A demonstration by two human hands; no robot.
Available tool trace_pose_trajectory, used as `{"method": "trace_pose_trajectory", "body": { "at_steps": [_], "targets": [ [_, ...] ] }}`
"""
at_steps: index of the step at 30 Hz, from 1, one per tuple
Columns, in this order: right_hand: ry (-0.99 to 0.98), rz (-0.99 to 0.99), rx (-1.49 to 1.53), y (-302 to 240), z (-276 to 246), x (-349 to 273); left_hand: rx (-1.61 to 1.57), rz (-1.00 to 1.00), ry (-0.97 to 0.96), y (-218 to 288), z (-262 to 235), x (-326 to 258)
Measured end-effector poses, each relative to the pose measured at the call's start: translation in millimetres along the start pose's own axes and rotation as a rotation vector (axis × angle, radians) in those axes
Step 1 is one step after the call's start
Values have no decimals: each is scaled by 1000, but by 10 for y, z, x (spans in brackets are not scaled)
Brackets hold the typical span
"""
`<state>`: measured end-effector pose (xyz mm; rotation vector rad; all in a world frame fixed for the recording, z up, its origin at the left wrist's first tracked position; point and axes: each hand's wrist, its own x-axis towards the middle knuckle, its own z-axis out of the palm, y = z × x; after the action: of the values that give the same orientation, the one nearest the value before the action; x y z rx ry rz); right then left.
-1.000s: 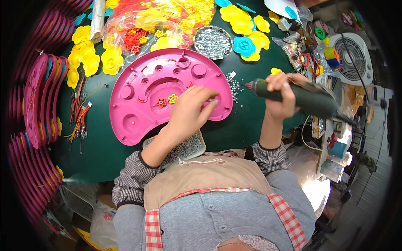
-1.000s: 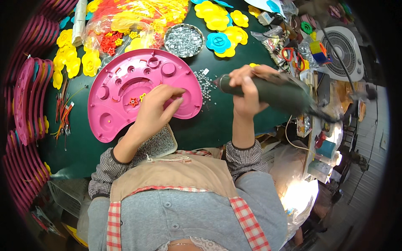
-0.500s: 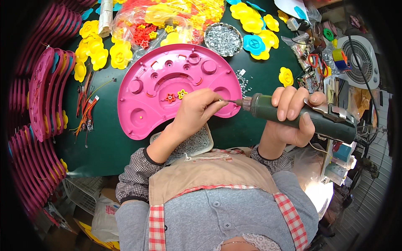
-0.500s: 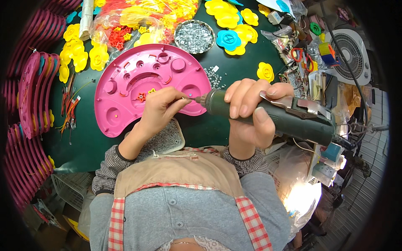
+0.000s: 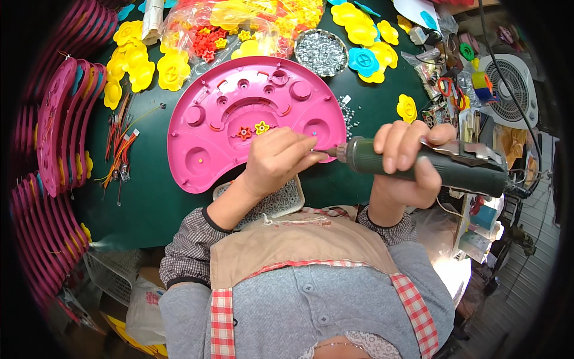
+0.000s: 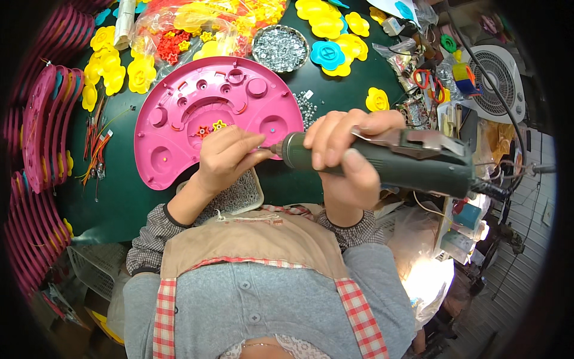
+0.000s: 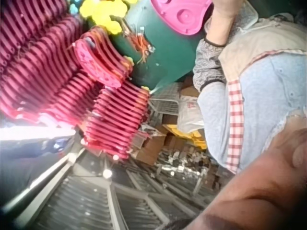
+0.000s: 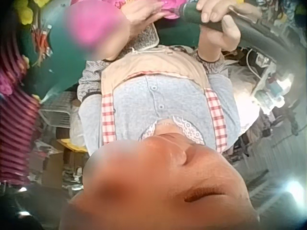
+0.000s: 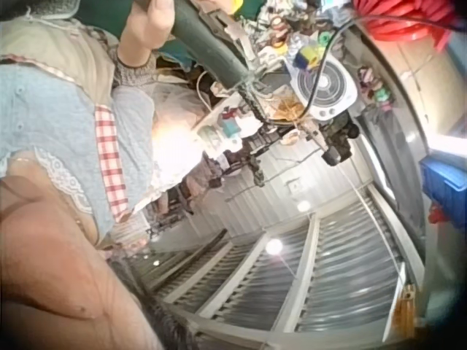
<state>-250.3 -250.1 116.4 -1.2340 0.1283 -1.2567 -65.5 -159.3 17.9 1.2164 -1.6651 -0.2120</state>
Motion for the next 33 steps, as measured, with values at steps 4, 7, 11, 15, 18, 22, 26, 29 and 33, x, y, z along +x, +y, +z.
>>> {"method": "trace_pose_trajectory", "body": {
  "at_steps": [4, 7, 11, 15, 18, 22, 26, 29, 33],
  "targets": [
    [-16, -20, -238, 271, -143, -94, 137, -119, -75, 80, -47, -55],
    [7, -7, -236, 419, -260, -141, 187, -141, -191, 15, -70, -184],
    [50, 13, -218, 554, -268, -169, 181, -162, -183, 0, -59, -202],
    [22, 76, -251, 619, -218, -161, 169, -181, -183, 2, -61, -210],
    [-81, 122, -255, 663, -185, -122, 161, -175, -195, -12, -73, -184],
    [-95, 139, -156, 735, -254, -95, 161, -170, -196, -6, -75, -191],
    [-20, 121, -235, 479, -312, -82, 152, -168, -197, -4, -77, -211],
    [-29, -148, -168, 206, -515, -91, 162, -181, -189, -40, -54, -194],
    [154, 40, -480, 243, -696, -325, 191, -141, -190, -49, -11, -147]
  ]
}}
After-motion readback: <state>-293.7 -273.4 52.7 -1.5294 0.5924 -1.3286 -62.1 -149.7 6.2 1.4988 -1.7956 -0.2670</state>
